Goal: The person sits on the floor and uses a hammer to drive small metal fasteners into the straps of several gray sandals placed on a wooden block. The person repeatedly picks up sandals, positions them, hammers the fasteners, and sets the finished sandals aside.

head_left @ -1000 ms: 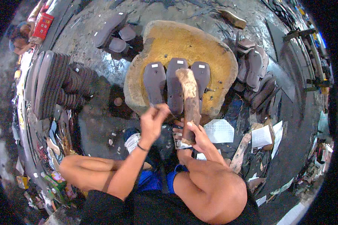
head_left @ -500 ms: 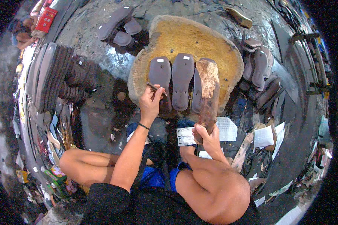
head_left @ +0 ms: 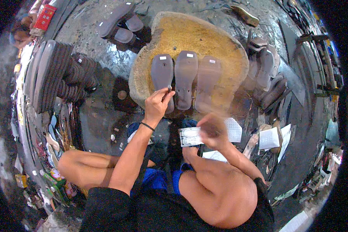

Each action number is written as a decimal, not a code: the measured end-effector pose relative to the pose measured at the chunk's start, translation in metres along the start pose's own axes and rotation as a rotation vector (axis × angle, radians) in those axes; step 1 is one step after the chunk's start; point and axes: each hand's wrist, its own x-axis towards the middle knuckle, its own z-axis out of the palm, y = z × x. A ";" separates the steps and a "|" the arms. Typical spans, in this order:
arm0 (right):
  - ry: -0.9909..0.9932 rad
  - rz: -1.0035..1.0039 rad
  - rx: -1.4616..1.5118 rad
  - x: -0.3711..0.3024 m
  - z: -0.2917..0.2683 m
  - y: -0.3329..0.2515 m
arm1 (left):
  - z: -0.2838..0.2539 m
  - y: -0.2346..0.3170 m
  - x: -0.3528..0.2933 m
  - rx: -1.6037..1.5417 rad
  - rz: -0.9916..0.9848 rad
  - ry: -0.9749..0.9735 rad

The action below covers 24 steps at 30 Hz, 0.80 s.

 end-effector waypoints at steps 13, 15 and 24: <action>0.010 0.569 0.810 -0.023 0.036 0.030 | -0.058 -0.016 0.016 -0.788 -0.750 0.195; 0.014 0.569 0.841 -0.029 0.045 0.039 | -0.055 -0.015 -0.004 -0.702 -0.786 0.210; 0.003 0.557 0.779 -0.011 0.069 0.035 | -0.035 -0.023 -0.001 -0.764 -0.739 0.246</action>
